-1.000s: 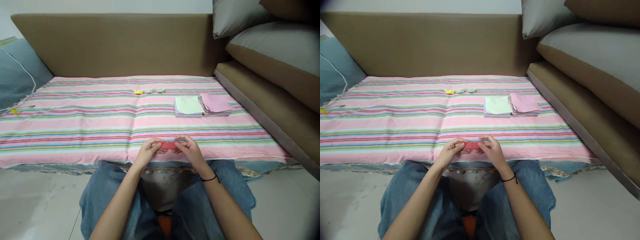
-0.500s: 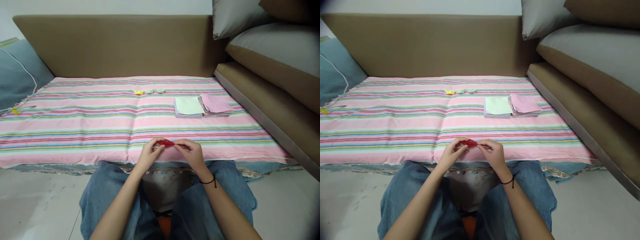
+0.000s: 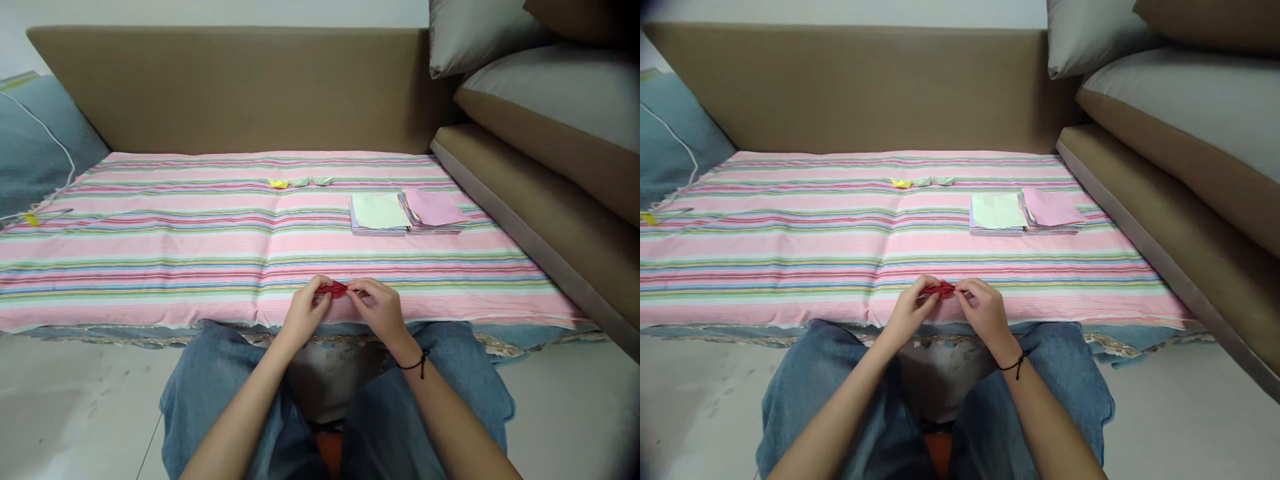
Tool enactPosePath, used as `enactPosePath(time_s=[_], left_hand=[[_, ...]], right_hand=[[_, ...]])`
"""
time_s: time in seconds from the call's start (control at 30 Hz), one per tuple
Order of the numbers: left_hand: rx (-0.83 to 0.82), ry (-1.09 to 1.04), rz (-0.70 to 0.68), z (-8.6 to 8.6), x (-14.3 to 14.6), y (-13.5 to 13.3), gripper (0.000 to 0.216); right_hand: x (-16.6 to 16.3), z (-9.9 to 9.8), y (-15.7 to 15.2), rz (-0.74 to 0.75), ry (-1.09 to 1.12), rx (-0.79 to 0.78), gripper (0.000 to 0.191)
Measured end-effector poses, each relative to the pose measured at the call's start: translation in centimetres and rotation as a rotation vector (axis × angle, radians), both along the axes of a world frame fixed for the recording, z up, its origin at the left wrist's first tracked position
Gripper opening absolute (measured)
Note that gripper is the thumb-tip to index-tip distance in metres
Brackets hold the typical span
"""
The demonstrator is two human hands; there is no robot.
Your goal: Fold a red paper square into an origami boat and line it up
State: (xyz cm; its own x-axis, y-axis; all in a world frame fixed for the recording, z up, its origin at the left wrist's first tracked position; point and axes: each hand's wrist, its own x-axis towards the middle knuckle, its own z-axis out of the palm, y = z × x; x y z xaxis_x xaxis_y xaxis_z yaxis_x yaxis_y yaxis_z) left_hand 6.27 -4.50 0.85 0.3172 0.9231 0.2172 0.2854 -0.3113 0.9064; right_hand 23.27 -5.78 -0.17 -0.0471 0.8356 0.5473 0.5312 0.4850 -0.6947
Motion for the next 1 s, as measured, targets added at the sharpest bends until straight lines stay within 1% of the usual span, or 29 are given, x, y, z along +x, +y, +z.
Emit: enactPosePath(time_s=[0.13,0.33,0.53,0.67,0.8,1.0], left_hand=[[0.046,0.061,-0.017,-0.3,0.0,0.2,0.018],[0.101,0.106,0.062,-0.9,0.2,0.2,0.012],[0.141,0.166,0.135,-0.8,0.2,0.0,0.01],[0.199,0.186,0.101,-0.6,0.4,-0.3,0.014],[0.202,0.184,0.064,-0.6,0.8,-0.6,0.015],[0.193,0.179,0.083,-1.1,1.0,-0.7,0.014]], right_hand=[[-0.2,-0.2,-0.1,-0.005,-0.035,-0.003,0.01],[-0.3,-0.3,-0.2,-0.004,-0.034,-0.034,0.01],[-0.4,-0.4,-0.1,0.034,-0.06,-0.055,0.015],[-0.6,-0.3,0.0,0.038,-0.064,-0.041,0.016],[-0.9,-0.1,0.0,0.042,-0.045,-0.03,0.016],[-1.3,0.0,0.1,0.067,-0.032,-0.034,0.015]])
